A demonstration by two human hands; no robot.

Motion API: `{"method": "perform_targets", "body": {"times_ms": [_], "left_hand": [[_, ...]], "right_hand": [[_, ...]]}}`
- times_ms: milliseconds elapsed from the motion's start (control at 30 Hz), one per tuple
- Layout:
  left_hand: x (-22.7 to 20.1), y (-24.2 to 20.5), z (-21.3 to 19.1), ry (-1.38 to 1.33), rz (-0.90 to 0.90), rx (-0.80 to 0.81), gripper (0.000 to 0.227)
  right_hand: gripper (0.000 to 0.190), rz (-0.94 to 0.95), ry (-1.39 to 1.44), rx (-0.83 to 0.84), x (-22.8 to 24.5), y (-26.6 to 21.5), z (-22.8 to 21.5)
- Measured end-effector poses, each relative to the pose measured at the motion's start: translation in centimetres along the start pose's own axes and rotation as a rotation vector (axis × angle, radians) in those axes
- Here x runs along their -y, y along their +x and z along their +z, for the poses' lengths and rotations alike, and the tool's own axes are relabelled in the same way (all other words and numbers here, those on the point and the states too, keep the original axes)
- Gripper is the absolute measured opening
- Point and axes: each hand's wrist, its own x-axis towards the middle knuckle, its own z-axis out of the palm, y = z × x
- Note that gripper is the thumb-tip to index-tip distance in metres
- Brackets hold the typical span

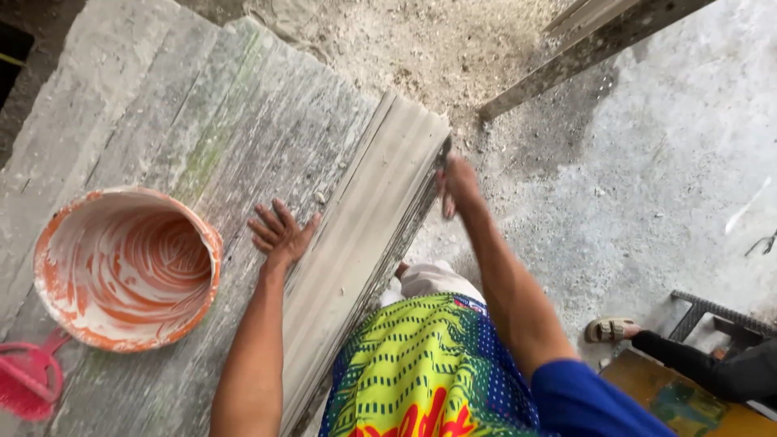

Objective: The person applies plaster and uses a trowel to shape and smooth decorative molding on a workbench.

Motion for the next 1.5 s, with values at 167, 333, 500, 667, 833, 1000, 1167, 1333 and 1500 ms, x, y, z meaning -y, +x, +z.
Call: {"method": "perform_targets", "body": {"times_ms": [167, 333, 500, 667, 833, 1000, 1167, 1333, 1500], "left_hand": [[-0.9, 0.4, -0.9, -0.001, 0.000, -0.006, 0.130], [0.9, -0.3, 0.7, 0.044, -0.014, 0.021, 0.129], [-0.8, -0.8, -1.6, -0.009, -0.011, 0.034, 0.132], [-0.8, -1.0, -1.2, -0.030, -0.005, 0.043, 0.132], [0.1, -0.9, -0.6, -0.041, -0.021, 0.052, 0.130], [-0.4, -0.8, -1.0, -0.079, 0.028, 0.053, 0.133], [-0.7, -1.2, -1.2, -0.080, 0.007, 0.060, 0.134], [-0.7, -1.1, -1.2, -0.053, 0.008, 0.054, 0.134], [-0.5, -1.6, -0.7, -0.057, -0.015, 0.045, 0.133]], "right_hand": [[0.031, -0.056, 0.225, 0.071, 4.5, 3.8, -3.5], [0.029, 0.334, 0.120, 0.079, -1.6, 6.7, -3.4], [0.035, 0.359, 0.060, 0.224, -4.4, 5.4, -5.3], [0.028, 0.262, -0.300, 0.224, 2.6, -6.3, -5.5], [0.027, -0.233, -0.823, -0.022, 3.6, -8.1, -7.5], [0.036, -0.821, -1.434, -0.181, 2.3, -4.5, -11.2], [0.038, -0.660, -1.570, 0.039, 2.8, -1.6, -6.7], [0.037, -0.565, -1.648, -0.102, 5.4, 0.5, -6.2], [0.032, -0.669, -1.538, -0.094, 2.2, -1.1, -9.9]]}}
